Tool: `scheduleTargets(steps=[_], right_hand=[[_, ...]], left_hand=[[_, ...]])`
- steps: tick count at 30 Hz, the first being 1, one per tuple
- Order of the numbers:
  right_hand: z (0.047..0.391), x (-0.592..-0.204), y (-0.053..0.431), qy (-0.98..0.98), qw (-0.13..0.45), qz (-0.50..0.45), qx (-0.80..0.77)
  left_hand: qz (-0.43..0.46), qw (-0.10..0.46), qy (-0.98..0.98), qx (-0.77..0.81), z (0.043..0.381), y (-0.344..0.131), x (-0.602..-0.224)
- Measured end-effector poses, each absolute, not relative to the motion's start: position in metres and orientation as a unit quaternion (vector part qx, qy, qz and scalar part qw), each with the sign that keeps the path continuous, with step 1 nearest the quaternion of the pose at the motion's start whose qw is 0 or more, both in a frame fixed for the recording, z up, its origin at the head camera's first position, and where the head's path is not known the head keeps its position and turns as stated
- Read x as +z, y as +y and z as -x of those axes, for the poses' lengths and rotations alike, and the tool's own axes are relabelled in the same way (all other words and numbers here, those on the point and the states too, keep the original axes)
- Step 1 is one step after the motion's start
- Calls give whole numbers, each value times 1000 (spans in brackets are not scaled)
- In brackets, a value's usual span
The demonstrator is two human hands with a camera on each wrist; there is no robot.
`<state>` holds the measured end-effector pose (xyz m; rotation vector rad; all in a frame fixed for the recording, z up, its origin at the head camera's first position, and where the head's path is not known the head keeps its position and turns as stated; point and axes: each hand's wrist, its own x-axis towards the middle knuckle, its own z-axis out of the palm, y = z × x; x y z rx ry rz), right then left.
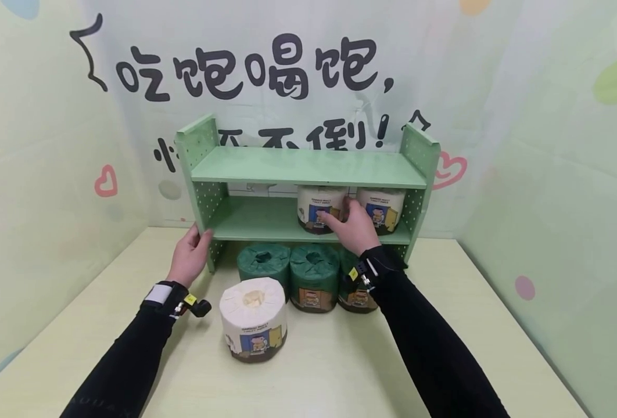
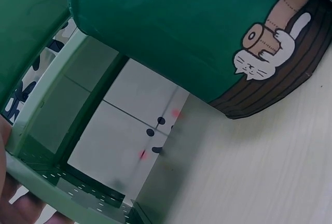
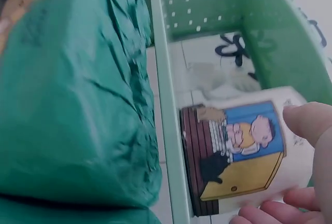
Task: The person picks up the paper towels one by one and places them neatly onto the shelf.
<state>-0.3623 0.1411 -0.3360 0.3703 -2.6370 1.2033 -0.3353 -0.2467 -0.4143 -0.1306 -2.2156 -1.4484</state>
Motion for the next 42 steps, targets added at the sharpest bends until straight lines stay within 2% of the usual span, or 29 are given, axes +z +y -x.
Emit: scheduleTargets(steps=[7,11,15,22,27,30,35,42], right_hand=[[369,-371,155,-868,144,-168,445],[356,-373,160,-836,155,-188,492],[326,-365,159,-825,153,-208,503],[242,-325,135,-800,87,-260,534],[204,-316,115,-788,50,-292,540],[197,-325,105,-782,12,-305,544],[204,-359,96,-792,-56,-297,531],[208,-384,85,-803,-109,-290,509]], left_hand=[[47,239,-814,-528,333,-248,-415],[47,242,-814,-526,333,-247,-413],[45,242,-815,-525,333,-247,-412],[48,247,-812,-526,335,-247,-413],[44,249,-814,-523,336,-248,-414],[44,248,-815,-523,335,-248,-415],[43,248,-814,-523,333,-246,-413],[41,241,-817,-521,333,-245,-411]])
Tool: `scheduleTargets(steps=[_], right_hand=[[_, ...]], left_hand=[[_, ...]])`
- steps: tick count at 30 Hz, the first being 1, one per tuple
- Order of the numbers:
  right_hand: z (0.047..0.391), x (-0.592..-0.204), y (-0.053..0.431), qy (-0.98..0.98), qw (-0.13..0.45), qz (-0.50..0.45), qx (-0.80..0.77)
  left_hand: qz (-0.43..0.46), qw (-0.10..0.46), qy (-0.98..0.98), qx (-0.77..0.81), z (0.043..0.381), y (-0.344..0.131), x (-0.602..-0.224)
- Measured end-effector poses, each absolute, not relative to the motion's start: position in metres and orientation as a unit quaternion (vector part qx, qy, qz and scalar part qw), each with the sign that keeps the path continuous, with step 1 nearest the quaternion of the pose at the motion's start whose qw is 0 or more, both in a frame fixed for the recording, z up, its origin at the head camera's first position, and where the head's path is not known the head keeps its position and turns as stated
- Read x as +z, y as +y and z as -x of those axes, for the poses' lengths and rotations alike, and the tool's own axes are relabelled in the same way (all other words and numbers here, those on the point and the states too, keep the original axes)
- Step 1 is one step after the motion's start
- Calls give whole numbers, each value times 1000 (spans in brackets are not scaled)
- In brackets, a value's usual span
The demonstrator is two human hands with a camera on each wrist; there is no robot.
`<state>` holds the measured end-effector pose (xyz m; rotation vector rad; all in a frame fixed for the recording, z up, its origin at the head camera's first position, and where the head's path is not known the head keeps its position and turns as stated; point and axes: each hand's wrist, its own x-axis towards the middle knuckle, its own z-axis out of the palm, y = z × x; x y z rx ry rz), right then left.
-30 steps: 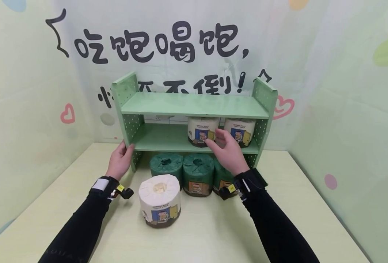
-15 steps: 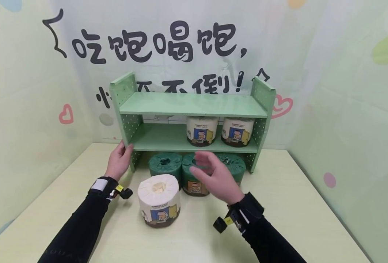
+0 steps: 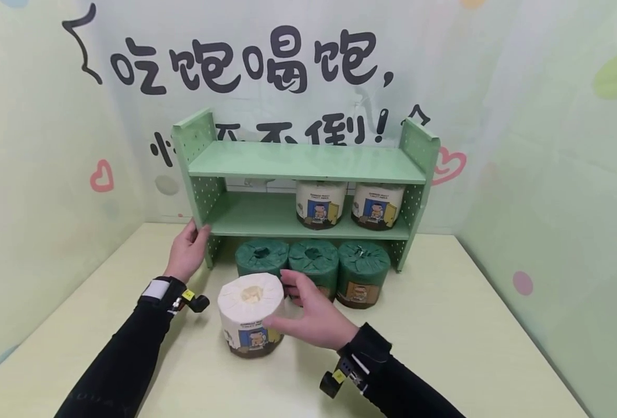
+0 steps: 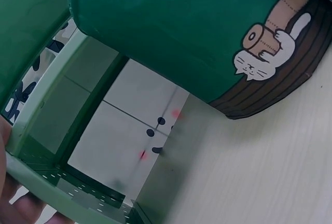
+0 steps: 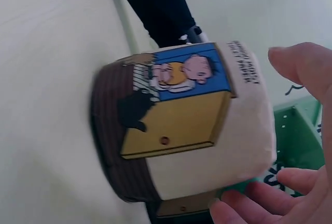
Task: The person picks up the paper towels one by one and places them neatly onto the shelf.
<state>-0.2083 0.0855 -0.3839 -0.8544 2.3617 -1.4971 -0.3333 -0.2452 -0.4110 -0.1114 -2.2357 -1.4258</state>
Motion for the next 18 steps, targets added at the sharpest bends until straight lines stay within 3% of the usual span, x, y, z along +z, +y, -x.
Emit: scheduleTargets(steps=[18], right_hand=[[208,-415,69,820,104,274,-491]], left_hand=[[46,240,-818,-521,334,-245,-409]])
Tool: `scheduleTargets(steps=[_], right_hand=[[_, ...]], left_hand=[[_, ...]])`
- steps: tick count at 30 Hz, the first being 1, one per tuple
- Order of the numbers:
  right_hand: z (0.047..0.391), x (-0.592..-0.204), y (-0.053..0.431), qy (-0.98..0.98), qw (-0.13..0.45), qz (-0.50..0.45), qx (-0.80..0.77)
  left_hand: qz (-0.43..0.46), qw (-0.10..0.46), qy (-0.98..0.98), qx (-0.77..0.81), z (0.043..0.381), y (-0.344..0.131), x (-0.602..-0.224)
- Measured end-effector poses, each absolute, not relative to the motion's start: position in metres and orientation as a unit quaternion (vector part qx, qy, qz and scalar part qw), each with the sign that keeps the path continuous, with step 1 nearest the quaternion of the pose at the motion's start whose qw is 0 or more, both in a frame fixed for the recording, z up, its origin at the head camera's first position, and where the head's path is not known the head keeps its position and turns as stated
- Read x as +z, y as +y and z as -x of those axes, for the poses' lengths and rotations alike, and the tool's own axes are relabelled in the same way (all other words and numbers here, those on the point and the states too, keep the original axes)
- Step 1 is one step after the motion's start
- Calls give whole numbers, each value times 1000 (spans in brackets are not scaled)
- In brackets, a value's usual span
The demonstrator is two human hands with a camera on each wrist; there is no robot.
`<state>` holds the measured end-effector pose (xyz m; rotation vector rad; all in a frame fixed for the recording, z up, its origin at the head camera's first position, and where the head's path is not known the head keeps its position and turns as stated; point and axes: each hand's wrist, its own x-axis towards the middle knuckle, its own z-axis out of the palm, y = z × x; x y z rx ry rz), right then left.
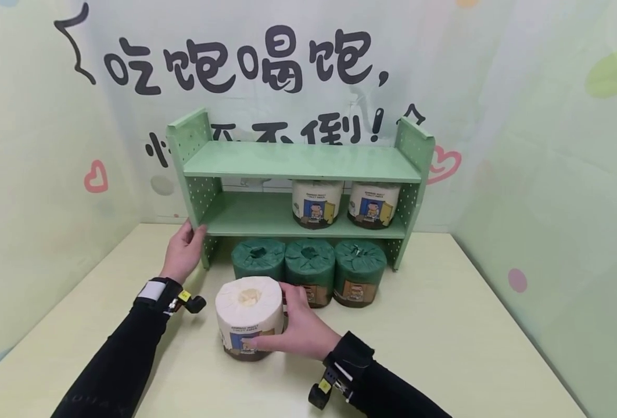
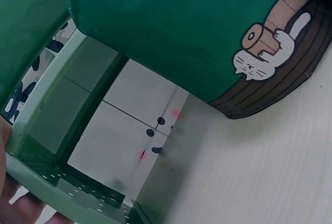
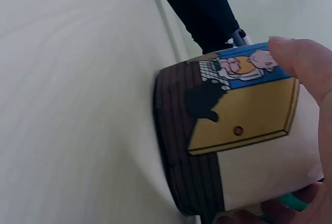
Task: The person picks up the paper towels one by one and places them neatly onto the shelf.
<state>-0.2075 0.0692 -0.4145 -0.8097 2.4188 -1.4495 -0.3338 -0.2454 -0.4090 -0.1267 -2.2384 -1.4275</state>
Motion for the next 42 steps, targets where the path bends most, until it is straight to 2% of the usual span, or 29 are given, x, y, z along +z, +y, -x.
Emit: scheduleTargets(steps=[12,42], right_hand=[[204,-424,60,790,132,272,-533],[205,-426,61,805,118,286,-507]], left_hand=[[45,239,-818,-521,333,-246,-411],[50,242,-816,-522,338,-249,-414]])
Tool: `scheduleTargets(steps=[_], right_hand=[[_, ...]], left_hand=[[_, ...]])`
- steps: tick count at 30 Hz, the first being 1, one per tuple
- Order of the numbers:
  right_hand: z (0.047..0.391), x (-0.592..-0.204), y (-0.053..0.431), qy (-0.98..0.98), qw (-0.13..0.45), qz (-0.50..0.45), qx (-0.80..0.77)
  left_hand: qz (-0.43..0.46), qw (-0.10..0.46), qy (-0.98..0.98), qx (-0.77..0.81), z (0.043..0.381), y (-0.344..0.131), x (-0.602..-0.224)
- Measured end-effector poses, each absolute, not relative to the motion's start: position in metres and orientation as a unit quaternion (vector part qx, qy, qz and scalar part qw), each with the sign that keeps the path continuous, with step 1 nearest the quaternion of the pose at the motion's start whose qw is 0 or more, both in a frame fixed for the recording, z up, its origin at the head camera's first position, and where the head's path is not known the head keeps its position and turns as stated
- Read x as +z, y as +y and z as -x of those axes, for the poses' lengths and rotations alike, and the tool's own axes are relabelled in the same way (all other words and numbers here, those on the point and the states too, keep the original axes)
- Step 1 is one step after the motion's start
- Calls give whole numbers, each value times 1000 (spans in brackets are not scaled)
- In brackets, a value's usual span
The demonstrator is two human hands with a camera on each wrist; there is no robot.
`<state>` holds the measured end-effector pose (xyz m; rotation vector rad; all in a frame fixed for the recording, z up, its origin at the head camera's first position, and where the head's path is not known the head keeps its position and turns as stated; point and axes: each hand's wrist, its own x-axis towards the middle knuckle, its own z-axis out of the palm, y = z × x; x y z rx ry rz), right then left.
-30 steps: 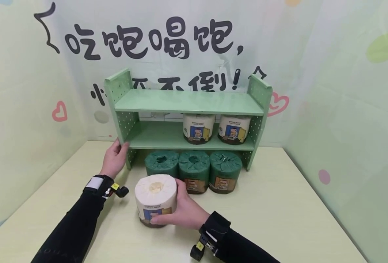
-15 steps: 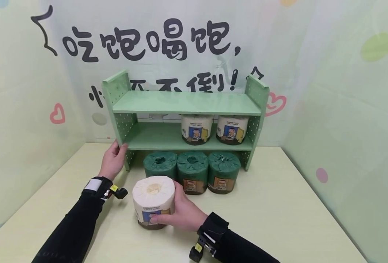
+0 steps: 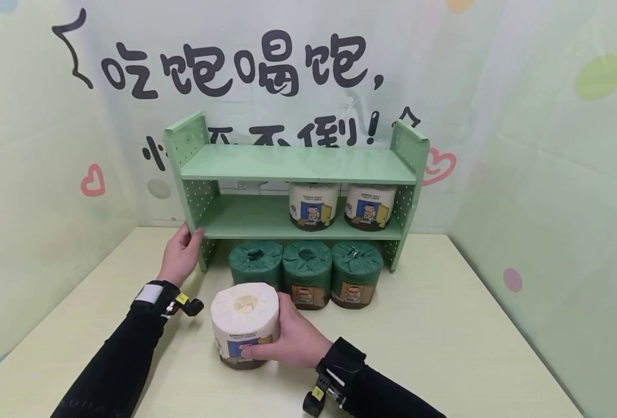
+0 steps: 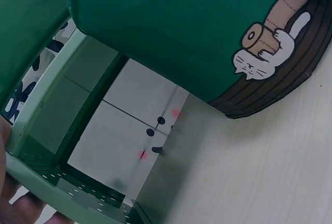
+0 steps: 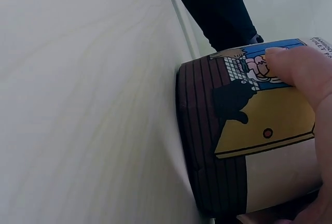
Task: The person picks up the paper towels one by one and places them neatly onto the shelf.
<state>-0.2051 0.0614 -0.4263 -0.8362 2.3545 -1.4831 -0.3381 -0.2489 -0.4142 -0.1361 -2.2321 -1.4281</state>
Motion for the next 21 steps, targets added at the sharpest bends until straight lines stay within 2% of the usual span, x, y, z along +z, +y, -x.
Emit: scheduleTargets(steps=[21], right_hand=[[205,-425,63,806,104,286,-508]], left_hand=[[52,243,-817,-521,332,-246,-409]])
